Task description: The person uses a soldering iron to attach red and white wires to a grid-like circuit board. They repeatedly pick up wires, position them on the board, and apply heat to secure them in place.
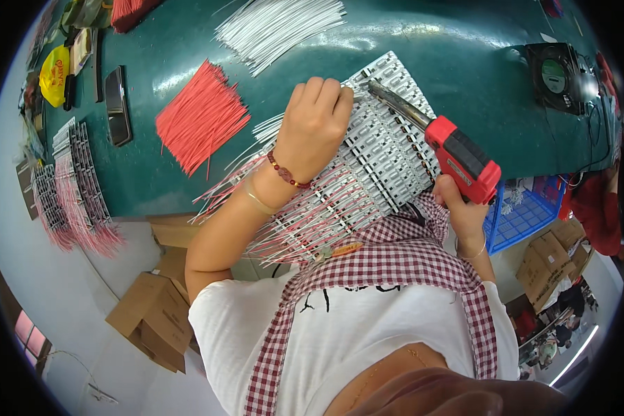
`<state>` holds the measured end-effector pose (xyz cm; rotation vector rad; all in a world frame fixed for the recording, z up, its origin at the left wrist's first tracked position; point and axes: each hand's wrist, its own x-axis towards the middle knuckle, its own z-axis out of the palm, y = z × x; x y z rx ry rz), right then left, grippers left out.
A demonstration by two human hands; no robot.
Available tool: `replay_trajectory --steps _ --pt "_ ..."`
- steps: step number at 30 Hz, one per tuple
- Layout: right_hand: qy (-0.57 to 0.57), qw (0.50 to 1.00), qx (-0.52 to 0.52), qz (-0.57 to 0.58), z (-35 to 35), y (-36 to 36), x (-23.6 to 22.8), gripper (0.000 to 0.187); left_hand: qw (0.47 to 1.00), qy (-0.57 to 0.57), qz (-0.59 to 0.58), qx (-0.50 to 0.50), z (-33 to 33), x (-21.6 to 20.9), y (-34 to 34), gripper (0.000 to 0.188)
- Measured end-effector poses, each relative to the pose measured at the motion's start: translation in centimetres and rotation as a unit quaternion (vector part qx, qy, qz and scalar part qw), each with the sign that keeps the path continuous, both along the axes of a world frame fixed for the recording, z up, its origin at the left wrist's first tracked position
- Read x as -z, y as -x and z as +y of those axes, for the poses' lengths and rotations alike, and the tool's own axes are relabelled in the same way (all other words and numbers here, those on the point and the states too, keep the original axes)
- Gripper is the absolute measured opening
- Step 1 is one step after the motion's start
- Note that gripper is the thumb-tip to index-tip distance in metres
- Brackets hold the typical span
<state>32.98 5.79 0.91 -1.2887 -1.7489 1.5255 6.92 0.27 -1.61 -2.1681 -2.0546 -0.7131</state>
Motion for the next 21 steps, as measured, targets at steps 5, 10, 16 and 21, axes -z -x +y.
replay_trajectory --steps 5,10,16,21 --pt "0.001 1.0 -0.007 -0.023 -0.3 -0.3 0.4 0.022 1.0 0.002 0.0 -0.001 -0.1 0.0 0.0 0.023" --pt "-0.022 0.999 -0.007 -0.042 -0.8 -1.1 0.3 0.019 1.0 0.006 0.004 -0.004 -0.1 0.1 0.0 0.024" --pt "-0.026 0.996 -0.042 -0.075 -0.6 -1.2 0.5 0.023 1.0 0.013 0.003 -0.003 -0.1 -0.2 0.0 0.024" --pt "-0.033 0.999 0.004 -0.035 -1.0 -1.4 0.6 0.024 1.0 0.014 0.005 -0.004 0.0 0.0 0.0 0.024"
